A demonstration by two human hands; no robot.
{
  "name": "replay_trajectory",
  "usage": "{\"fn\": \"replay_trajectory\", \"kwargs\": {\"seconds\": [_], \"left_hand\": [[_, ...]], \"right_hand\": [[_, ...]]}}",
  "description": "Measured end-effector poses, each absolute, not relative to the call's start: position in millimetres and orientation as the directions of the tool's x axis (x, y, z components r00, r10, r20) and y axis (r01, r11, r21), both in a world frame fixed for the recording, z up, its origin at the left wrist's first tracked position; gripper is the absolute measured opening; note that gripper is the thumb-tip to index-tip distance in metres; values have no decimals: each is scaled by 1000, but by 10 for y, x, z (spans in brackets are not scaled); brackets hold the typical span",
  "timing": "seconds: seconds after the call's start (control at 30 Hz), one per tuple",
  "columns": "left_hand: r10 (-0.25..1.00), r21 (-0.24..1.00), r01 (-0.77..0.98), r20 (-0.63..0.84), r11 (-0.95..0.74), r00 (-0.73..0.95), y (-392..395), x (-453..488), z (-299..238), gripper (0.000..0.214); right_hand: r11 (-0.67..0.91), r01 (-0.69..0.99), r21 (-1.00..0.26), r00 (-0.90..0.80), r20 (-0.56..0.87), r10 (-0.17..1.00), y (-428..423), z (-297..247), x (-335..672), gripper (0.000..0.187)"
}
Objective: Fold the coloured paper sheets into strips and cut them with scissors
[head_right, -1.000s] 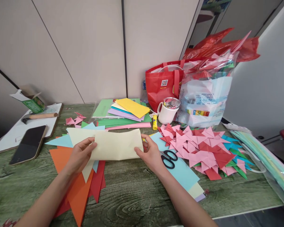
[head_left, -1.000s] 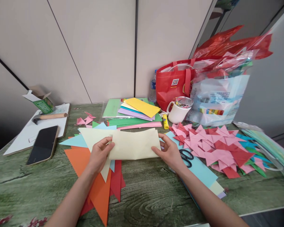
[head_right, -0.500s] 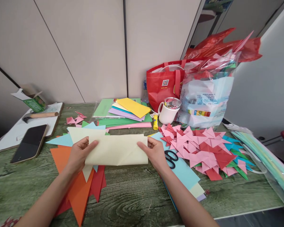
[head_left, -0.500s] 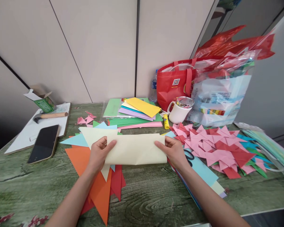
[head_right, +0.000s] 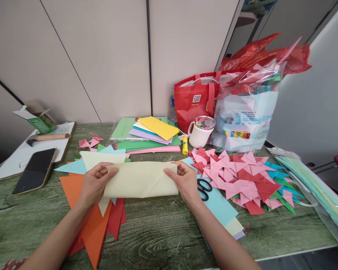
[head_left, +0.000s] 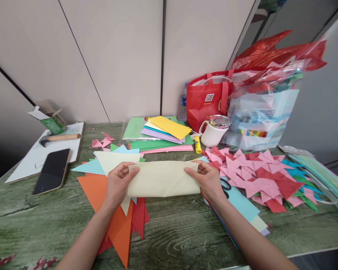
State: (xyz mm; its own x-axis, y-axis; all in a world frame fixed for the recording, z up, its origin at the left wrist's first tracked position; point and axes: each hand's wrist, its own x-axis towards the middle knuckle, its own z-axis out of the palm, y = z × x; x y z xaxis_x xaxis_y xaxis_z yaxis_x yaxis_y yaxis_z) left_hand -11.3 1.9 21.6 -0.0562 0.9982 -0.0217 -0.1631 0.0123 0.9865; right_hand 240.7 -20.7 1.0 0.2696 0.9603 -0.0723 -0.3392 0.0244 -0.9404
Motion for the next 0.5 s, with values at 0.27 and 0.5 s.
{"fn": "replay_trajectory", "kwargs": {"seconds": [0.27, 0.5], "left_hand": [[996, 992, -96, 77, -80, -43, -27, -118, 253, 69], [982, 997, -77, 6, -21, -191, -12, -104, 230, 66]], "right_hand": [[40, -311, -950, 239, -37, 970, -219, -2, 2415, 41], [39, -323, -946, 272, -53, 961, -216, 9, 2392, 40]]}}
